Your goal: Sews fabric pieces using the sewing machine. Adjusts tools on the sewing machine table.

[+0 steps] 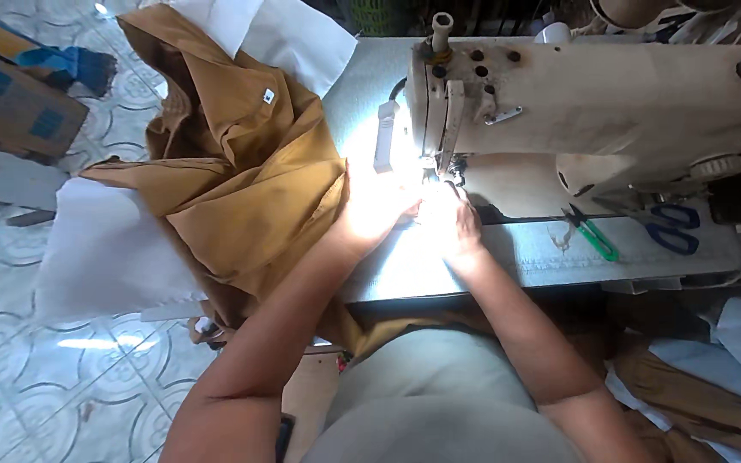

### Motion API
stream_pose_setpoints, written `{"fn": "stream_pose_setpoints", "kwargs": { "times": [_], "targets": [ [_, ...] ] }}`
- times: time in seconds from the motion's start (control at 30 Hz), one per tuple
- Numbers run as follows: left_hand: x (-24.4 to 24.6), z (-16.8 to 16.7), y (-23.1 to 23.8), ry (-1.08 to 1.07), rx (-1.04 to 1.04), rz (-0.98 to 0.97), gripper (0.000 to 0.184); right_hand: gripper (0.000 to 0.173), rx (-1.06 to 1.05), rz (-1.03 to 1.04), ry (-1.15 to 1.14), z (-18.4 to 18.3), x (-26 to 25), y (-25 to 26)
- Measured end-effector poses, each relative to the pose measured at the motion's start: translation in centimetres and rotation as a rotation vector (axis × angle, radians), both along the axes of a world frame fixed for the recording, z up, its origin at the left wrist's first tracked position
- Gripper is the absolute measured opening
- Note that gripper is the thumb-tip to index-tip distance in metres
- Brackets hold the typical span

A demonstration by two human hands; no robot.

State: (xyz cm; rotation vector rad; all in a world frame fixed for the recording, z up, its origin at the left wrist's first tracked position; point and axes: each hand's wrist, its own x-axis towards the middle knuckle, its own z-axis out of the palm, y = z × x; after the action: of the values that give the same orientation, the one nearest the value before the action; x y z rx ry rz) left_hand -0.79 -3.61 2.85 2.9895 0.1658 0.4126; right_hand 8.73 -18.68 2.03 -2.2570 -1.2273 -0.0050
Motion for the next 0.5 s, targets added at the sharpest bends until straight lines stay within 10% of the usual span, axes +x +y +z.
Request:
{"fn": "stream_pose_setpoints", "kwargs": {
  "times": [0.5],
  "targets": [
    [0.2, -1.3, 1.3, -0.168, -0.600, 0.101, 0.024, 0.022, 0.165, -0.094, 0.122, -1.4, 1.0, 1.1]
  ]
}}
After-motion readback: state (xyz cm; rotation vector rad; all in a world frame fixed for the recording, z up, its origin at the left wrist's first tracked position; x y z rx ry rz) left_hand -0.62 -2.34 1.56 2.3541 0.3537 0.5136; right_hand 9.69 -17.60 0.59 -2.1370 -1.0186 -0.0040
